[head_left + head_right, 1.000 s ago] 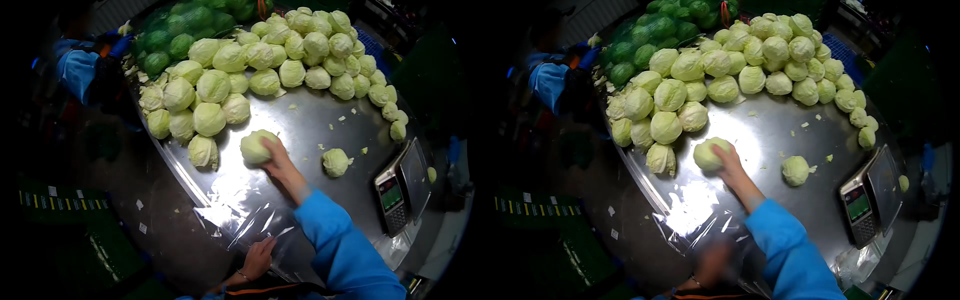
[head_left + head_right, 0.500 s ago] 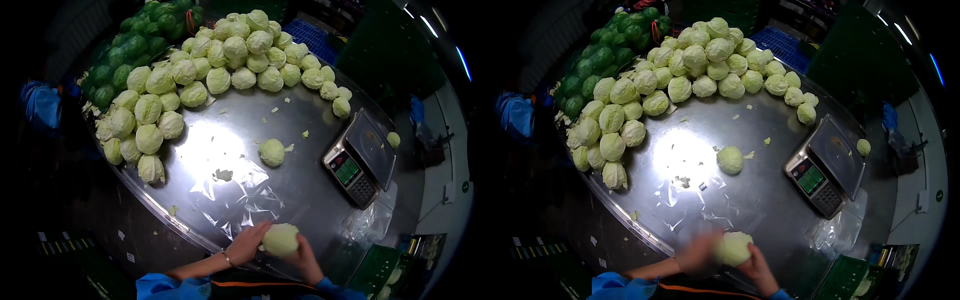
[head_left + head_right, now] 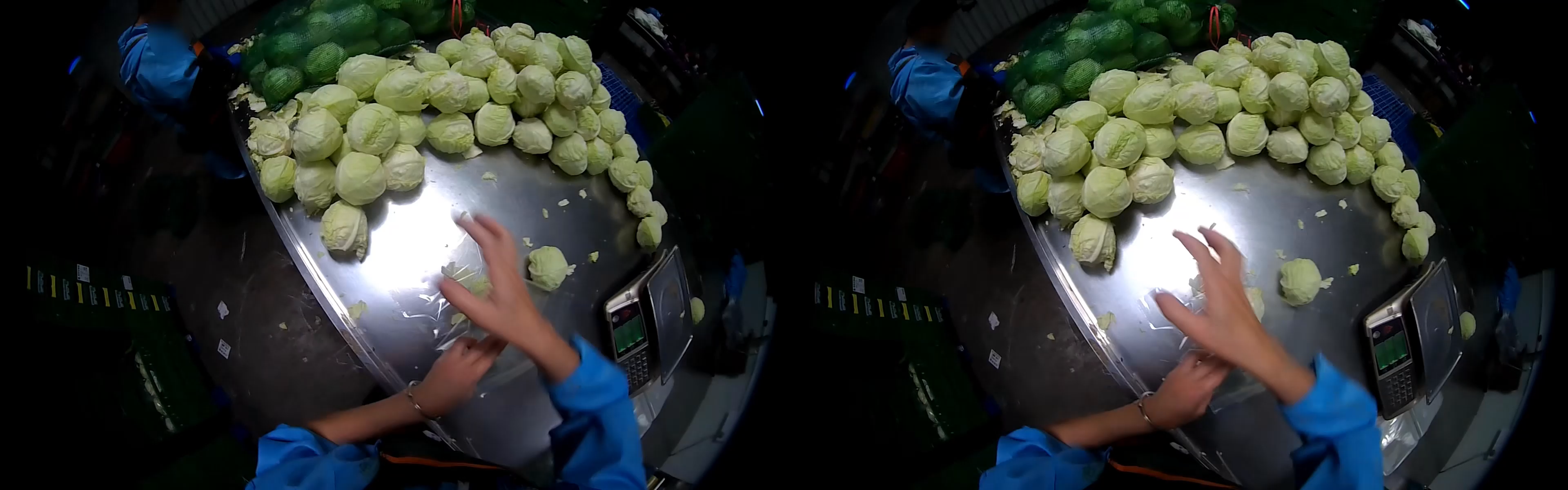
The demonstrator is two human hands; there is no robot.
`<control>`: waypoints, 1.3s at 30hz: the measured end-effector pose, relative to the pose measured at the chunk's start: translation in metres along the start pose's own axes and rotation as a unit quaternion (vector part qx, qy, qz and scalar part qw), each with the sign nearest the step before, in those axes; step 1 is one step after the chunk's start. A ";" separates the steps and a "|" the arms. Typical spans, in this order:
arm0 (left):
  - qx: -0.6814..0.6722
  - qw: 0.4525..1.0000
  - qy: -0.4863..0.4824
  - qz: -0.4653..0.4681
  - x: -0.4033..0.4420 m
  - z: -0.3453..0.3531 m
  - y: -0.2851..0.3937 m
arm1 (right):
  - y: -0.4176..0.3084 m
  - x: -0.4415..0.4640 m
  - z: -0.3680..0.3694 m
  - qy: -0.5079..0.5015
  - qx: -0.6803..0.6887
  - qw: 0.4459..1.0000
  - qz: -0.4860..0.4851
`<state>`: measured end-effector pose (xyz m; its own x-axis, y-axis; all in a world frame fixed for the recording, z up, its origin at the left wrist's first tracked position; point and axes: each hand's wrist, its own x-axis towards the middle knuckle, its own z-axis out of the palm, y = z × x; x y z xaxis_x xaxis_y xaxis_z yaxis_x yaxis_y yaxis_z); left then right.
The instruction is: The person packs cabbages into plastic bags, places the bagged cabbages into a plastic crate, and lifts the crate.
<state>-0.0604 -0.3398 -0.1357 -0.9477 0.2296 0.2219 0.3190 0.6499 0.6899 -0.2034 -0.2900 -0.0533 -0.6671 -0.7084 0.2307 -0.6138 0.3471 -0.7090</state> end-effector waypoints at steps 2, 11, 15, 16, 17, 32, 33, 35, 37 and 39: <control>-0.050 0.999 -0.019 -0.009 -0.002 -0.003 0.000 | 0.028 0.075 0.061 -0.005 -0.095 0.988 -0.121; -0.019 0.995 0.038 -0.095 -0.017 -0.012 -0.012 | 0.083 0.173 0.157 -0.072 -0.352 0.885 -0.297; -0.148 0.974 0.105 -0.137 -0.014 -0.014 -0.014 | 0.061 0.090 0.065 0.041 -0.024 0.988 -0.145; -0.186 0.966 0.121 -0.130 -0.011 -0.015 -0.016 | 0.038 0.057 0.028 0.044 0.046 0.997 -0.039; -0.219 0.960 0.103 -0.142 -0.008 -0.015 -0.015 | 0.014 0.024 -0.013 0.010 0.292 0.948 0.128; -0.149 0.975 0.014 -0.163 -0.055 0.020 0.002 | -0.012 -0.222 0.087 0.148 0.102 0.957 0.229; -0.158 0.972 0.024 -0.171 -0.063 0.022 0.000 | 0.004 -0.215 0.089 0.183 0.064 0.947 0.255; -0.177 0.966 0.044 -0.184 -0.075 0.030 -0.008 | 0.044 -0.200 0.098 0.252 -0.016 0.918 0.304; -0.071 0.968 0.145 -0.193 -0.086 0.037 -0.010 | 0.068 -0.202 0.117 0.213 0.145 0.898 0.356; -0.032 0.952 0.206 -0.224 -0.085 0.045 -0.021 | 0.072 -0.196 0.123 0.194 0.233 0.866 0.397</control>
<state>0.0144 -0.3403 -0.1998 -0.9178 -0.3721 0.1383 -0.1072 0.5678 0.8162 -0.0652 -0.2017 -0.2319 -0.9482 -0.0694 -0.3099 0.2797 0.2797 -0.9184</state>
